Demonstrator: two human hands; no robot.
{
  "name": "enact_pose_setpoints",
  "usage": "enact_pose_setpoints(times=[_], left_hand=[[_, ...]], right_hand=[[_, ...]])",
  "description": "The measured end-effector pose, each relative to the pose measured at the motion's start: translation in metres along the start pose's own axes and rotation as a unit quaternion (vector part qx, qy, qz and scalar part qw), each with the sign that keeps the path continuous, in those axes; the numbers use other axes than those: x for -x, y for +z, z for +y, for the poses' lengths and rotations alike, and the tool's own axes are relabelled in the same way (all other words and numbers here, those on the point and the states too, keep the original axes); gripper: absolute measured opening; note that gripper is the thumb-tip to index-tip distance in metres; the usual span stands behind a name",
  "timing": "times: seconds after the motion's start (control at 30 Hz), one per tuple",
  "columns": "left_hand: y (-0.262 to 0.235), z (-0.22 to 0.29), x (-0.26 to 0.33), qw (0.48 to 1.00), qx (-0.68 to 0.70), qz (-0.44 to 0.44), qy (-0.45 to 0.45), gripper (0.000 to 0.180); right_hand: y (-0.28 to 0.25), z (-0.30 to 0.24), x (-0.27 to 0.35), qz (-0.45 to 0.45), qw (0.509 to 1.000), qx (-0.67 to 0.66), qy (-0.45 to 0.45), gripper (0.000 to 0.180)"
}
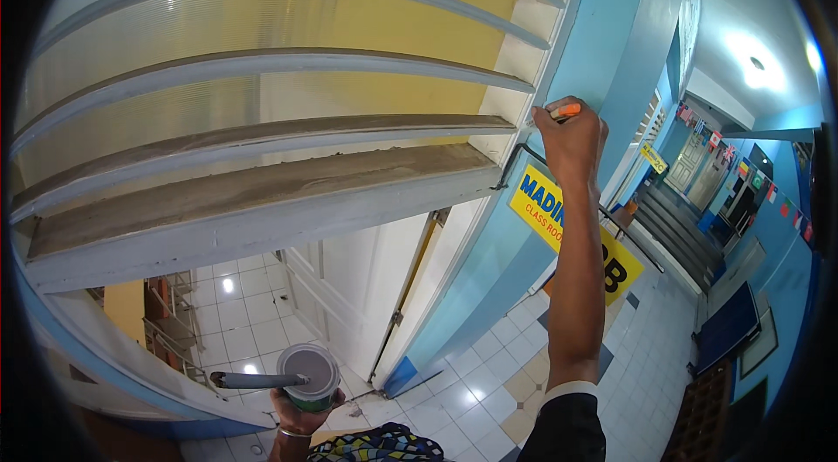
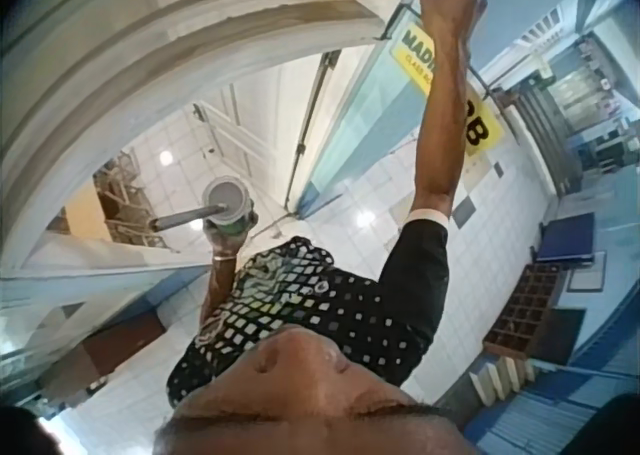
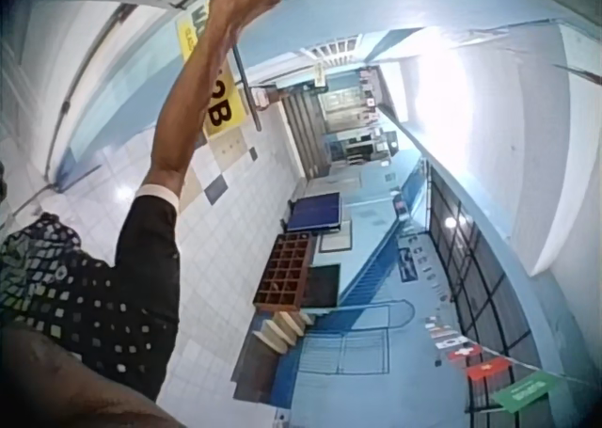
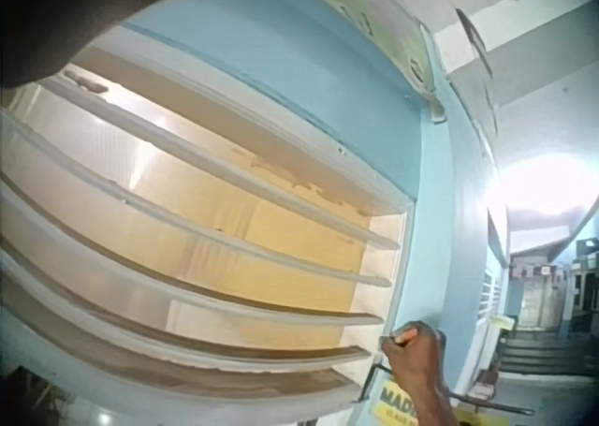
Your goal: The person applies paint to the frame of a louvered door using a paint brush.
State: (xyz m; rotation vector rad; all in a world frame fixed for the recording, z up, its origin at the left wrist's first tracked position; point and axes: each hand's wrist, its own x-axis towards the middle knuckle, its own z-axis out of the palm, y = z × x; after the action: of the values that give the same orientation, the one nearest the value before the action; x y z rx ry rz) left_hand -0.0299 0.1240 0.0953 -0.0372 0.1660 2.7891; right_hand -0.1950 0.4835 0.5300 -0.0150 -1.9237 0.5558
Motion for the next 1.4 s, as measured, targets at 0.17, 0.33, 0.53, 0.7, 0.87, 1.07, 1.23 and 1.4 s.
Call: enact_pose_setpoints(times=[0.17,0.33,0.53,0.7,0.87,1.07,1.23,1.4], left_hand=[[0.003,-0.001,0.0,1.0,-0.006,0.022,0.011,0.075],[0.003,-0.001,0.003,1.0,-0.01,0.014,0.02,0.077],[0.003,0.0,0.006,0.999,-0.013,0.028,0.038,0.082],[0.002,-0.001,0.006,0.998,-0.001,0.044,0.033,0.082],[0.008,-0.004,0.009,0.998,-0.017,0.037,0.039,0.079],[0.007,-0.003,0.01,0.996,-0.001,0.074,0.047,0.078],[-0.001,0.001,0.007,0.998,-0.006,0.055,0.043,0.078],[0.002,0.001,0.009,0.998,-0.008,0.043,0.041,0.08]], right_hand=[[0.002,-0.007,-0.002,-0.024,1.0,0.019,0.004,0.019],[-0.001,-0.02,0.0,-0.067,0.995,-0.02,0.076,0.02],[-0.004,-0.015,-0.007,-0.035,0.998,-0.015,0.059,0.021],[0.007,0.0,-0.01,-0.046,0.998,-0.01,0.048,0.021],[0.004,0.002,-0.013,-0.04,0.998,-0.031,0.036,0.022],[0.004,-0.001,-0.014,-0.048,0.996,-0.017,0.071,0.023],[0.011,-0.001,-0.014,-0.061,0.997,-0.006,0.04,0.024],[-0.002,0.002,-0.015,-0.05,0.988,-0.123,0.084,0.029]])
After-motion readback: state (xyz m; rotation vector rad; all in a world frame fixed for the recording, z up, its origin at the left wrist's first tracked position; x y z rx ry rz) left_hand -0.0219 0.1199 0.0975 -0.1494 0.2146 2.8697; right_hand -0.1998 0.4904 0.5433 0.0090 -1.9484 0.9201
